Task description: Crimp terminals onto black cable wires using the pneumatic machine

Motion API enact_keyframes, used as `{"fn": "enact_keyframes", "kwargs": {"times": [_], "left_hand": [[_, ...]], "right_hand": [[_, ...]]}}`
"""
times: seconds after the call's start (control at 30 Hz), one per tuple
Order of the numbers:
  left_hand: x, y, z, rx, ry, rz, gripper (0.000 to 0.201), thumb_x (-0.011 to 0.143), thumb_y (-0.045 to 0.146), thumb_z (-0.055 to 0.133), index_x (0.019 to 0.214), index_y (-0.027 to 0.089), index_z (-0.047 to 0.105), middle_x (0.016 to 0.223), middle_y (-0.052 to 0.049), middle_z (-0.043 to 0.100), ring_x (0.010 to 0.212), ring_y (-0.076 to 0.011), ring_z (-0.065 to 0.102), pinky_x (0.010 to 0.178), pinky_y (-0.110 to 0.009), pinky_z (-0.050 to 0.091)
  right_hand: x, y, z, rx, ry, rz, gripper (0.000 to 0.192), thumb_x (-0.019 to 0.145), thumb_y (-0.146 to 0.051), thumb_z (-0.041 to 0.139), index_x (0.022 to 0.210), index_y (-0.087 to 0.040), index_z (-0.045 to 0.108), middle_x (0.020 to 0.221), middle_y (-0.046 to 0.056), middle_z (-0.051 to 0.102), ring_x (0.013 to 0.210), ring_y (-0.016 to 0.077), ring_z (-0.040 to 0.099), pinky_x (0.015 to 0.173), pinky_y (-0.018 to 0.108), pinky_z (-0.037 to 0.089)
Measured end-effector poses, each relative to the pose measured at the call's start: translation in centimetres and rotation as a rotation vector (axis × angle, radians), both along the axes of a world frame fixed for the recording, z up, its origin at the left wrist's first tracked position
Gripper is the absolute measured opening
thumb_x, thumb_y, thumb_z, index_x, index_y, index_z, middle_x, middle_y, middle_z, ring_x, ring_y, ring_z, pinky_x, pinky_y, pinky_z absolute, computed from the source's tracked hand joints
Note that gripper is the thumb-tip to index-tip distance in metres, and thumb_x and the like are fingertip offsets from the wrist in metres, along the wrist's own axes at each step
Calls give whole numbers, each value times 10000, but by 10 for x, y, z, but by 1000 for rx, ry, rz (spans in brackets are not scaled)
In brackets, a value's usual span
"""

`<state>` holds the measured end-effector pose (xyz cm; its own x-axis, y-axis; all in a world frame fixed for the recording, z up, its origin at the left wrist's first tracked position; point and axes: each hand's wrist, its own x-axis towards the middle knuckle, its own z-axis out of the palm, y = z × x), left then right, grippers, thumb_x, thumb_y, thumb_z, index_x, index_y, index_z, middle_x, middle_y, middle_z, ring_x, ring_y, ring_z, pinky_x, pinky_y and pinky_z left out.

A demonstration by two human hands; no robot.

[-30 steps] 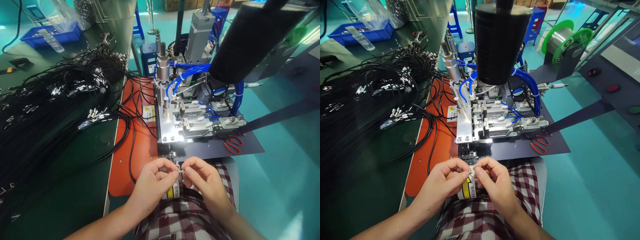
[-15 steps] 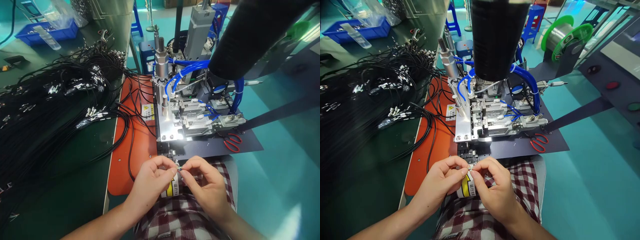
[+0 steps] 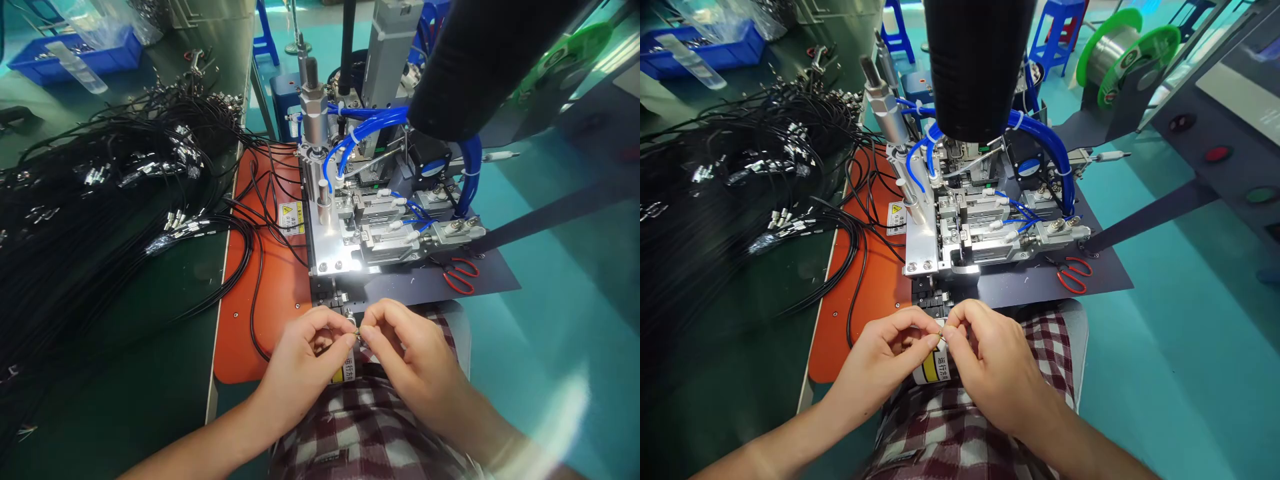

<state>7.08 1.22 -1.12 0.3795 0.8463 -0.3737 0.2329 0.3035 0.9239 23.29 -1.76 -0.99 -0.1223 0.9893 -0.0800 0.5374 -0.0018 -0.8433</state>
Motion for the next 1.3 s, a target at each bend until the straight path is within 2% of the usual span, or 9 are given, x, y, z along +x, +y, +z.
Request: {"fn": "enact_keyframes", "kwargs": {"times": [0.2, 0.3, 0.4, 0.53, 0.67, 0.8, 1.07, 1.13, 1.3], "left_hand": [[0, 3, 3, -13, 36, -29, 116, 782, 238, 608, 776, 130, 651, 714, -11, 579, 641, -108, 504, 570, -203, 395], [-1, 5, 4, -84, -47, -7, 134, 787, 267, 623, 796, 136, 652, 688, 8, 561, 578, -75, 456, 518, -182, 354], [-3, 5, 3, -175, -175, 25, 137, 804, 282, 635, 838, 150, 644, 572, 59, 473, 482, -40, 358, 454, -160, 283], [-4, 4, -1, -249, -248, 47, 180, 805, 312, 652, 857, 142, 624, 493, 89, 379, 438, -30, 301, 421, -152, 216], [-3, 5, -1, -255, -274, 30, 218, 811, 326, 646, 881, 128, 592, 521, 66, 454, 415, -24, 318, 400, -150, 210], [-5, 5, 3, -229, -322, -36, 182, 849, 292, 602, 939, 139, 564, 615, 8, 574, 428, -30, 368, 403, -152, 238], [-8, 3, 4, -291, -389, -145, 162, 870, 269, 579, 947, 187, 463, 607, 23, 597, 398, -22, 302, 401, -158, 203], [-8, 3, 2, -298, -396, -155, 158, 873, 270, 575, 926, 192, 449, 598, 27, 602, 393, -20, 302, 398, -150, 211], [-8, 6, 1, -325, -345, -114, 135, 874, 244, 567, 910, 189, 449, 583, 34, 607, 383, -13, 307, 386, -128, 208]], "right_hand": [[3, 1, 6, -77, -70, 42, 174, 916, -230, 457, 746, -217, 493, 620, -51, 497, 529, 114, 428, 512, 262, 276], [3, 0, 8, -12, -83, 39, 164, 904, -218, 464, 745, -203, 500, 663, -27, 522, 573, 124, 450, 539, 264, 291], [0, -1, 4, -13, 41, -45, 148, 897, -225, 467, 757, -196, 506, 652, -25, 494, 555, 122, 432, 527, 256, 305], [-6, -1, -7, -198, 418, -169, 172, 889, -286, 480, 741, -202, 494, 632, -41, 420, 553, 116, 376, 508, 231, 314], [-3, 4, -15, -427, 755, -162, 206, 846, -332, 553, 713, -183, 505, 617, -49, 387, 563, 104, 322, 515, 225, 270], [5, 13, -19, -628, 928, -50, 235, 800, -346, 619, 689, -157, 535, 556, -70, 331, 517, 85, 200, 478, 241, 138], [8, 24, -23, -917, 1162, 192, 257, 741, -320, 683, 667, -134, 521, 562, -77, 287, 487, 64, 105, 464, 252, 65], [6, 22, -27, -903, 1193, 194, 252, 755, -314, 673, 678, -136, 512, 565, -76, 289, 487, 63, 108, 465, 252, 67], [7, 16, -33, -651, 1126, 112, 204, 837, -307, 611, 742, -147, 528, 585, -66, 327, 529, 85, 184, 504, 255, 149]]}}
